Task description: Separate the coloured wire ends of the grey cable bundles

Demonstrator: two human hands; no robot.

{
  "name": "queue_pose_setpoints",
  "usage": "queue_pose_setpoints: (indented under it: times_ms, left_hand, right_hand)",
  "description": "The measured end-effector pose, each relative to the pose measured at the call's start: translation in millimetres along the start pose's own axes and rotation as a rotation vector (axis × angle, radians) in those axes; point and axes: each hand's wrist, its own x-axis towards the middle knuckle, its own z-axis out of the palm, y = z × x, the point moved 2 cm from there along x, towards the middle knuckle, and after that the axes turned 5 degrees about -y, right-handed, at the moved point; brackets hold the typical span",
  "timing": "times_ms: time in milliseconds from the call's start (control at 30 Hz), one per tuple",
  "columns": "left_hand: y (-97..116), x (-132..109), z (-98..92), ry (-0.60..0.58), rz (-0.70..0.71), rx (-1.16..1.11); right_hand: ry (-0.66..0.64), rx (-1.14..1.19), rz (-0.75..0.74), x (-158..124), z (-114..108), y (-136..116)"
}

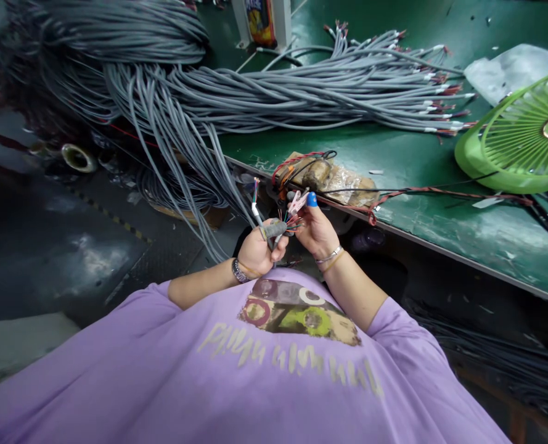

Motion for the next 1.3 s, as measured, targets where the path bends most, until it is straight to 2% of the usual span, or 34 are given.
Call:
queue_pose_setpoints:
  times_ms: [200,367,733,967,1300]
  left_hand:
    - [1,-8,-0.1,-0.047,0.078,0.067]
    - [0,-9,-3.9,-0.028,0.135,0.088]
    - [1,1,-4.7,0.021,0.206,0.096]
    - [-3,6,-6.6,0.043,0.178,0.085]
    - [-5,6,-6.2,0.040,0.149,0.095]
  right_hand:
    - [-0.040,-0.007,0.034,-4,-3,-2]
    - [-0.037,-0.032,0.026,-7,2,-7]
    - [0.015,-0.159,-0.127,1,-2,0]
    - [0.032,-0.089,-0.042,5,1,-3]
    - [-0.025,-0.072,-0.065,8,-5,2]
